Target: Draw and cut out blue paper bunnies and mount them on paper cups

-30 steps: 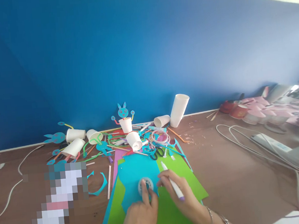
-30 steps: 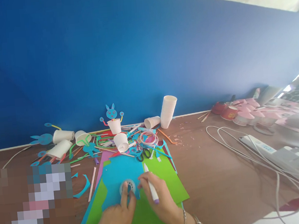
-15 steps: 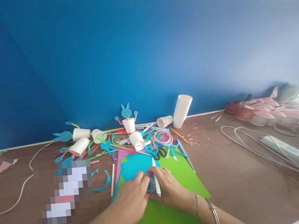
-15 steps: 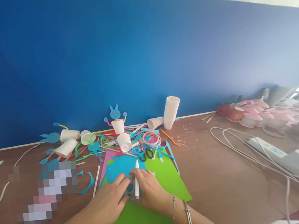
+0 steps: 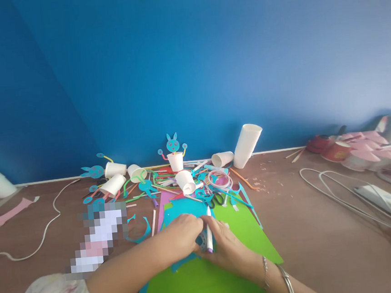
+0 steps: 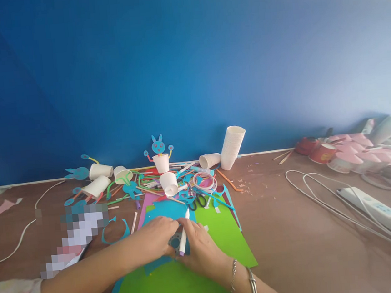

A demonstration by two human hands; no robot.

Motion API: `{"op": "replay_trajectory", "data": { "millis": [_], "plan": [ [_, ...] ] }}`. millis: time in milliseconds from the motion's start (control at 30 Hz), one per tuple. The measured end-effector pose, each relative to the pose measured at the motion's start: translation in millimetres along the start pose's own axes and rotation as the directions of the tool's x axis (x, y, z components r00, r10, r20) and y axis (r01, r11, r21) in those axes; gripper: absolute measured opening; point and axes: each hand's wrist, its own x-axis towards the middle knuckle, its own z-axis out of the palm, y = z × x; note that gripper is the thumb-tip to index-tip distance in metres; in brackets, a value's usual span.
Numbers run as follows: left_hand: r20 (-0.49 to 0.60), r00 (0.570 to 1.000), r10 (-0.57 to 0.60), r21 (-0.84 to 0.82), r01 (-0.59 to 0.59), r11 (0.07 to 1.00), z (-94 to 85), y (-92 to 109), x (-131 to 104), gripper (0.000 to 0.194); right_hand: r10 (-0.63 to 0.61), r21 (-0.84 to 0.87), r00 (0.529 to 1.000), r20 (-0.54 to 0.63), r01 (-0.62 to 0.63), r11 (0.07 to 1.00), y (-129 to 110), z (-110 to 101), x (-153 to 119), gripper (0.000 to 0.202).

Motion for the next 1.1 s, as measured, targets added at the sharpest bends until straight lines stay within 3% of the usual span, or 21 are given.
{"op": "replay_trajectory", "data": {
  "millis": [267, 367, 500, 533, 633, 733, 900, 1100],
  "plan": [
    [0.059, 0.997, -0.041, 0.017, 0.04, 0.999, -11.3, 16, -9, 0.022, 0.031, 0.03, 0.998, 0.061, -0.033, 0.999, 0, -4, -2, 0.059],
    [0.043, 0.999, -0.028, 0.019, 0.027, 0.999, -9.3, 12, -9, 0.018, 0.008, 0.015, 1.0, 0.013, -0.008, 1.0, 3, -11, -12, 0.059],
    [0.058, 0.998, 0.0, 0.051, -0.003, 0.999, -2.2, 4, 0, 0.021, -0.027, -0.065, 0.993, -0.113, 0.019, 0.998, -3, -18, -33, 0.017],
    [0.078, 0.997, 0.013, 0.062, -0.018, 0.998, -1.0, 3, 3, 0.021, -0.05, -0.107, 0.99, -0.133, 0.035, 0.994, -6, -17, -39, 0.016],
    [0.133, 0.991, 0.015, 0.101, -0.029, 0.994, -1.7, 3, 11, 0.022, -0.292, -0.249, 0.955, -0.06, 0.269, 0.931, -18, -6, -50, 0.02],
    [0.145, 0.989, 0.012, 0.117, -0.029, 0.993, -7.4, 8, 13, 0.026, -0.392, -0.319, 0.918, -0.053, 0.357, 0.878, -28, 14, -50, 0.022],
    [0.134, 0.991, 0.0, 0.123, -0.017, 0.992, -7.3, 10, 13, 0.029, -0.407, -0.428, 0.911, -0.07, 0.342, 0.837, -31, 40, -38, 0.021],
    [0.097, 0.995, 0.038, 0.142, -0.052, 0.988, 2.7, 5, 16, 0.017, -0.351, -0.43, 0.937, -0.002, 0.316, 0.846, -33, 40, -29, 0.017]
  ]
}}
